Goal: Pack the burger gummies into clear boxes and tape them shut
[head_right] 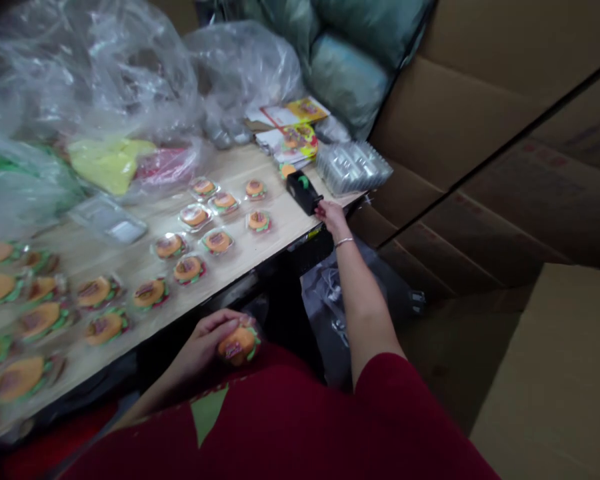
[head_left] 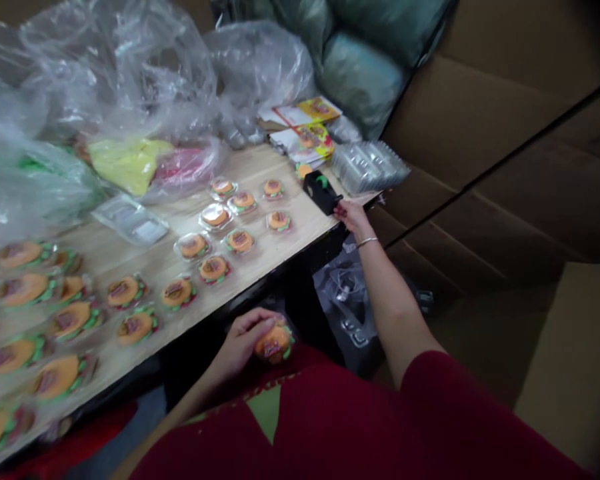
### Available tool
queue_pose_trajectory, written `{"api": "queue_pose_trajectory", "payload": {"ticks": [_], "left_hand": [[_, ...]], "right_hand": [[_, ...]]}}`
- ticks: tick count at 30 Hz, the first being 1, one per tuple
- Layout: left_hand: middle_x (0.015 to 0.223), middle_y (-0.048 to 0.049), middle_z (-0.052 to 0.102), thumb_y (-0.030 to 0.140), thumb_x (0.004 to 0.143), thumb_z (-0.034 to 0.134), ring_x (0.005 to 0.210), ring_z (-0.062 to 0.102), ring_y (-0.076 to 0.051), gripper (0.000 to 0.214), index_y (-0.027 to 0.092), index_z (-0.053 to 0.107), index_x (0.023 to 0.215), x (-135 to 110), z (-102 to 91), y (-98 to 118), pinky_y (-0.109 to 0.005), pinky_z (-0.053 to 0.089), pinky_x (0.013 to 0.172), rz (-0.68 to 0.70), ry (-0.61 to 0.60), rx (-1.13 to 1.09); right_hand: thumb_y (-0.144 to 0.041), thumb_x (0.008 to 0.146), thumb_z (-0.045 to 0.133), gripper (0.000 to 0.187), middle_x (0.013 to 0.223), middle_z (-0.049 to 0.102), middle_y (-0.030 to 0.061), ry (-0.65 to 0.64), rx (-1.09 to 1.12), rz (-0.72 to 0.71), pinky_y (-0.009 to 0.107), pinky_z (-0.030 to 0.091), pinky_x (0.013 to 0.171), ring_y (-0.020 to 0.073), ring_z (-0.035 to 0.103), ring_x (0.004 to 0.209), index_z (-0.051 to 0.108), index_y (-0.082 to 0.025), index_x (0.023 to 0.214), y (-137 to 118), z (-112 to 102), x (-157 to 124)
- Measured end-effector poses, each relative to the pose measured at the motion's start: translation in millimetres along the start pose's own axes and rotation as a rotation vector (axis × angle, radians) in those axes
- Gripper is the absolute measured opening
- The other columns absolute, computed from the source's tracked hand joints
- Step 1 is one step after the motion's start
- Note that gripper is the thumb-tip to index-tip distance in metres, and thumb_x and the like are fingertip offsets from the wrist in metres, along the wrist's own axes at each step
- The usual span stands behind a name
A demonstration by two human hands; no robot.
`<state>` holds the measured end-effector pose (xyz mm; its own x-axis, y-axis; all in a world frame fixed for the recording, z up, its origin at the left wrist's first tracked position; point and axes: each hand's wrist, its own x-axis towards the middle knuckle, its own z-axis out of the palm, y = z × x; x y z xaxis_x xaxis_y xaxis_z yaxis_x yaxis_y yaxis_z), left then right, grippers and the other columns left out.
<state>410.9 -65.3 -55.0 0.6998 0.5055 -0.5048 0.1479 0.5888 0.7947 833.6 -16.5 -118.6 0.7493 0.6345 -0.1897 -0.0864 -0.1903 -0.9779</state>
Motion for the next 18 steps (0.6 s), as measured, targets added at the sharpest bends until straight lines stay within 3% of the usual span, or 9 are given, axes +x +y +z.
{"api": "queue_pose_trajectory", "payload": {"ticks": [6,11,15,18], "left_hand": [[0.081,-0.007,0.072,0.033,0.074,0.073,0.071,0.064,-0.017,0.021,0.014,0.072,0.083,-5.2,1.8,-0.9,-0.027,0.05,0.065,0.078,0.064,0.038],[0.079,-0.0055,0.072,0.031,0.075,0.073,0.07,0.063,-0.015,0.018,0.015,0.073,0.082,-5.0,1.7,-2.8,-0.024,0.049,0.065,0.118,0.067,0.064],[0.079,-0.0048,0.072,0.031,0.075,0.073,0.069,0.063,-0.014,0.018,0.014,0.072,0.082,-5.0,0.5,-4.3,-0.024,0.049,0.065,0.132,0.069,0.016],[0.077,-0.004,0.072,0.031,0.074,0.074,0.067,0.064,-0.014,0.019,0.014,0.071,0.081,-6.1,-1.4,-4.7,-0.024,0.05,0.063,0.129,0.089,-0.059]], "right_hand": [[-0.049,0.086,0.055,0.03,0.074,0.058,0.0097,-0.017,-0.019,-0.003,0.035,0.05,0.07,0.0228,0.062,0.083,0.054,-0.02,0.076,12.6,0.2,11.6],[-0.056,0.086,0.051,0.036,0.07,0.052,0.0073,0.012,-0.113,-0.121,0.035,0.05,0.064,0.0217,0.062,0.077,0.056,-0.021,0.075,8.3,7.2,5.9],[-0.049,0.089,0.048,0.035,0.064,0.053,0.003,-0.037,-0.081,-0.138,0.031,0.046,0.07,0.0128,0.055,0.068,0.05,-0.019,0.071,-2.4,13.8,-18.7],[-0.047,0.088,0.05,0.034,0.063,0.053,0.0001,-0.156,-0.055,-0.14,0.027,0.045,0.068,0.0088,0.05,0.062,0.046,-0.019,0.07,-3.5,26.1,-64.2]]}}
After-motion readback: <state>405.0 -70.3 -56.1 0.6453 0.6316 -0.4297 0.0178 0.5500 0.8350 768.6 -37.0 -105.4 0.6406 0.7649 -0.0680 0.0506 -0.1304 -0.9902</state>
